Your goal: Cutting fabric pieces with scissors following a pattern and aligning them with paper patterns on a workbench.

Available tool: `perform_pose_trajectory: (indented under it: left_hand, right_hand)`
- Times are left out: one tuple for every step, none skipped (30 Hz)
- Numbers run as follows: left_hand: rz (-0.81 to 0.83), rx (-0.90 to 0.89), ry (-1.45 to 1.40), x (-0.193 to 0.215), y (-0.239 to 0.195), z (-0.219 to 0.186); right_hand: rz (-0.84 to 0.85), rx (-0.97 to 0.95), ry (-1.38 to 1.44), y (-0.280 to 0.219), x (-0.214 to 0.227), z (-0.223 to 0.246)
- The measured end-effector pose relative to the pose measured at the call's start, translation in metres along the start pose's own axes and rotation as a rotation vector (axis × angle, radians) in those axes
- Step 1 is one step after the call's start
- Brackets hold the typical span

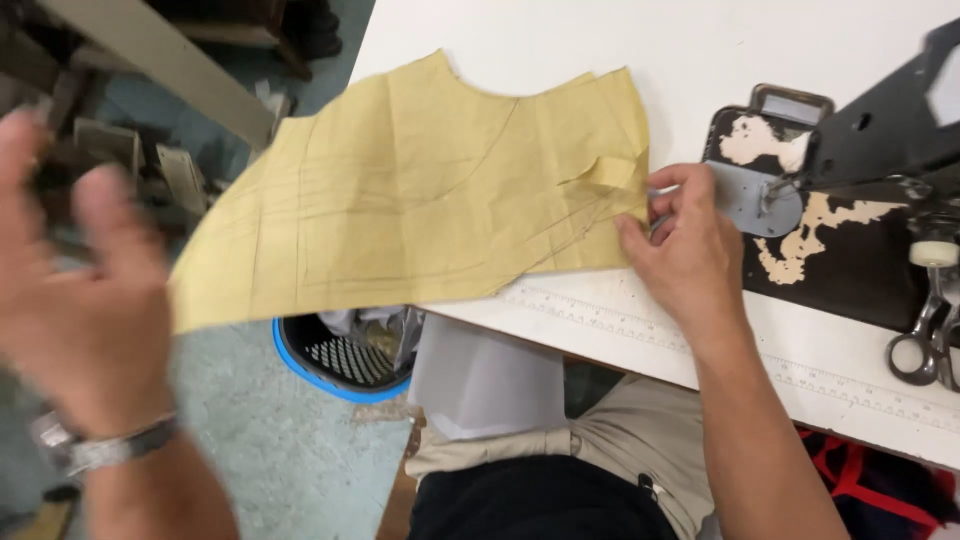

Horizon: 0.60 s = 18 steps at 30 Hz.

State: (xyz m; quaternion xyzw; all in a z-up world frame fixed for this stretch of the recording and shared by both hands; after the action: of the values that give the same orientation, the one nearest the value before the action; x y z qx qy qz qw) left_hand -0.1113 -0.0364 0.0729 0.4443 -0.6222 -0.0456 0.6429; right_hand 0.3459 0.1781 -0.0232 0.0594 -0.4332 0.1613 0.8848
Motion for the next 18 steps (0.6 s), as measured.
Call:
perform_pose_trajectory:
  left_hand:
    - [0.051,-0.144,-0.338,-0.003,0.001,-0.047]
    - [0.091,-0.288,-0.694,0.002,-0.005,-0.092]
    - [0.083,-0.276,-0.693,-0.025,-0.011,-0.122]
    - [0.301,-0.420,-0.544,-0.061,-0.021,-0.162]
    - [0.521,-0.569,-0.388,-0.099,-0.032,-0.201]
    - [0.523,-0.563,-0.392,-0.114,-0.045,-0.200]
    - [0.610,-0.598,-0.350,-0.133,-0.056,-0.201]
    - [0.696,-0.632,-0.306,-0.153,-0.068,-0.203]
    - [0.711,-0.655,-0.319,-0.151,-0.072,-0.200]
    - [0.712,-0.633,-0.266,-0.151,-0.076,-0.194]
    - [0.711,-0.596,-0.210,-0.150,-0.081,-0.184]
    - [0.725,-0.604,-0.218,-0.151,-0.085,-0.187]
    - [0.702,-0.577,-0.217,-0.148,-0.088,-0.183]
    - [0.679,-0.551,-0.216,-0.144,-0.091,-0.179]
    - [0.683,-0.542,-0.213,-0.141,-0.089,-0.182]
    - [0.714,-0.562,-0.191,-0.138,-0.089,-0.187]
    - [0.748,-0.588,-0.173,-0.135,-0.090,-0.194]
    - [0.755,-0.586,-0.176,-0.138,-0.086,-0.198]
  right_hand:
    - [-0.009,-0.025,0.032,0.002,0.003,0.005]
    - [-0.018,-0.051,0.064,0.004,0.006,0.011]
    - [-0.012,-0.041,0.056,0.004,0.004,0.010]
    - [-0.043,0.004,0.058,0.005,0.004,0.008]
    - [-0.075,0.038,0.062,0.004,0.004,0.003]
    - [-0.071,0.038,0.057,0.005,0.006,0.004]
    - [-0.055,0.013,0.053,0.005,0.006,0.004]
    - [-0.038,-0.012,0.051,0.006,0.006,0.002]
    - [-0.047,-0.041,0.049,0.006,0.005,-0.002]
    - [-0.034,-0.010,0.020,0.007,0.003,-0.003]
    - [-0.008,0.033,-0.011,0.010,-0.001,-0.004]
    - [-0.005,0.016,-0.014,0.009,0.000,-0.008]
    - [-0.005,0.035,-0.033,0.010,0.000,-0.007]
    - [-0.006,0.055,-0.051,0.011,-0.001,-0.005]
    - [0.003,0.059,-0.052,0.012,-0.001,-0.001]
    - [0.012,0.027,-0.043,0.012,0.000,0.001]
    - [0.017,-0.012,-0.036,0.010,0.003,0.002]
    - [0.023,-0.016,-0.039,0.010,-0.001,-0.001]
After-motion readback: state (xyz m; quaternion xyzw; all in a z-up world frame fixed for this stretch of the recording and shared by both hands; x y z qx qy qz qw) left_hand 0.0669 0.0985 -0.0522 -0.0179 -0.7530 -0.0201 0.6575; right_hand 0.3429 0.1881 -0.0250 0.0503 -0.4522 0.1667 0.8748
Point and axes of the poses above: each hand's wrist, its own y-axis towards the middle knuckle, its own x-axis out of the back of the hand, z = x × y, the point moved 4 cm from there along y, towards the middle knuckle, and after that the axes turned 14 degrees about x, right-handed, at the moved point
